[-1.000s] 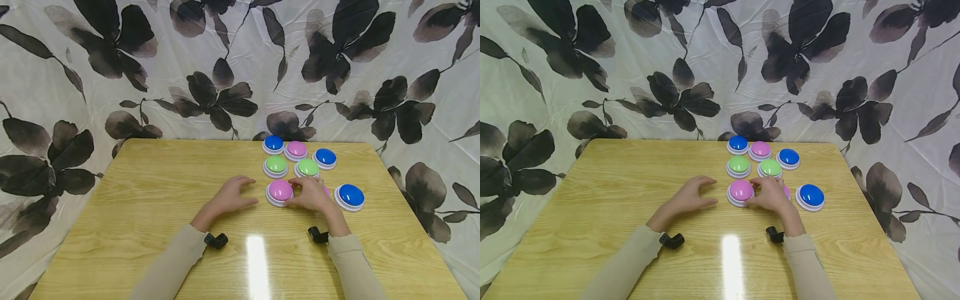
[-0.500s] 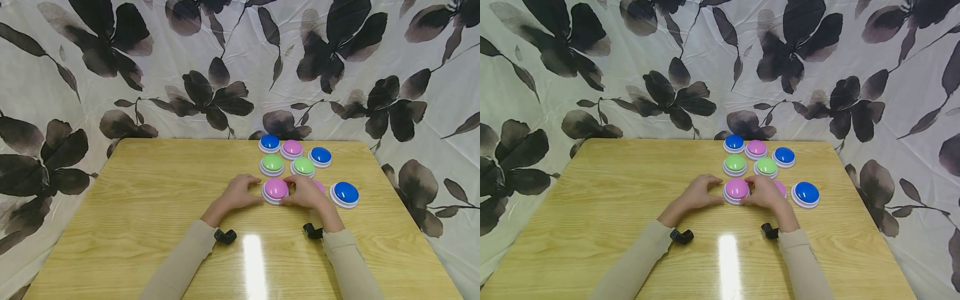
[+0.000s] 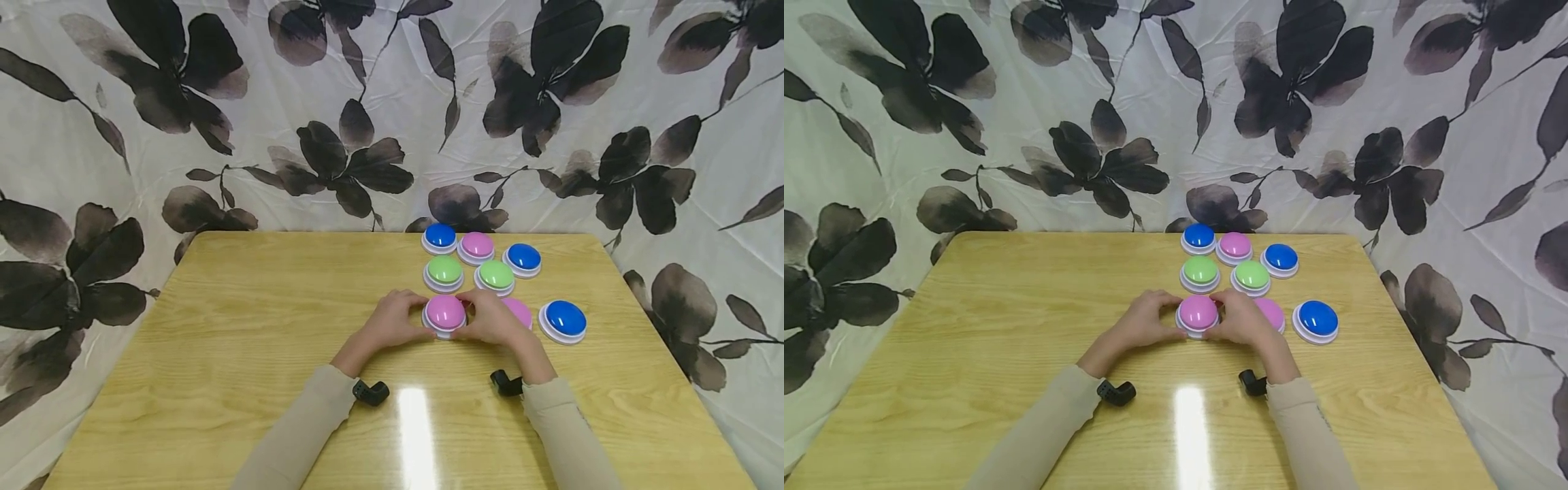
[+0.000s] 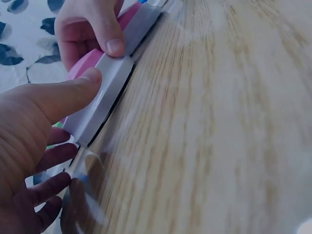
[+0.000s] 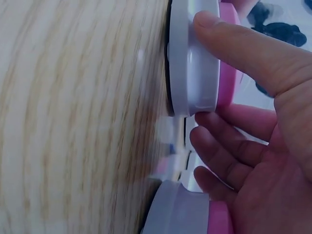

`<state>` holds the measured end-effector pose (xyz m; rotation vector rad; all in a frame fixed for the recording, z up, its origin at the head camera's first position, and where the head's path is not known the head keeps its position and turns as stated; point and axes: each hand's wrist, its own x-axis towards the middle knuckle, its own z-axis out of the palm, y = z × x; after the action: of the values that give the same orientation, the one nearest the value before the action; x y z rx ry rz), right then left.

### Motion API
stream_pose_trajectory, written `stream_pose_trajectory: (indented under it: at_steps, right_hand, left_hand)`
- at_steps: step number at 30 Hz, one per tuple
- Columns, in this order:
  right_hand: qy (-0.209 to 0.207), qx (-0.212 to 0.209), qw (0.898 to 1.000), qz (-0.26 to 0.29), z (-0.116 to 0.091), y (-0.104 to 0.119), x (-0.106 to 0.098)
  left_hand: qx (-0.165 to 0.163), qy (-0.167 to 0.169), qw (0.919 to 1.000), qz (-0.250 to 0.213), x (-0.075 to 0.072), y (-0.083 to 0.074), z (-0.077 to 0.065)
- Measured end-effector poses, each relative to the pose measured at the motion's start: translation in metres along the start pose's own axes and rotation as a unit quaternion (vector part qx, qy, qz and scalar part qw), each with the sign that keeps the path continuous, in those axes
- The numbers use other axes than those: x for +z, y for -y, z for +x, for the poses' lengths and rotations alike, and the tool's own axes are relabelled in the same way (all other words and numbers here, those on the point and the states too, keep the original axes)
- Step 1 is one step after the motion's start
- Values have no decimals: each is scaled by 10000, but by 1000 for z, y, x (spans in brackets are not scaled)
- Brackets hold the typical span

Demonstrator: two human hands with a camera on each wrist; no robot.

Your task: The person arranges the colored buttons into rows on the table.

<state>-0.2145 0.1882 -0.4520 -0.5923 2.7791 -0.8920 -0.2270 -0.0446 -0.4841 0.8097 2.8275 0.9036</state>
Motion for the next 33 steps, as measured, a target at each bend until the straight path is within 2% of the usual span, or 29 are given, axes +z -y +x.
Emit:
stream_pose_trajectory:
  at_steps: [5, 9, 20, 28, 33]
  right_hand:
    - [-22, -108, 9998, 159, 1, -1, 5]
    - [69, -181, 9992, 354, 1, -1, 11]
    - [-165, -320, 9964, 762, 2, -4, 20]
    - [-347, -309, 9946, 925, 4, -1, 20]
    - [-263, -359, 9939, 1011, 8, 6, 25]
  left_hand:
    - [-2, -99, 9999, -120, 2, 2, -2]
    - [-103, -49, 9997, -236, 4, 7, -5]
    - [6, 7, 9999, -143, 5, 8, -2]
    - [42, 112, 9991, -399, -3, 12, -2]
    - [32, 73, 9986, -524, -9, 17, -9]
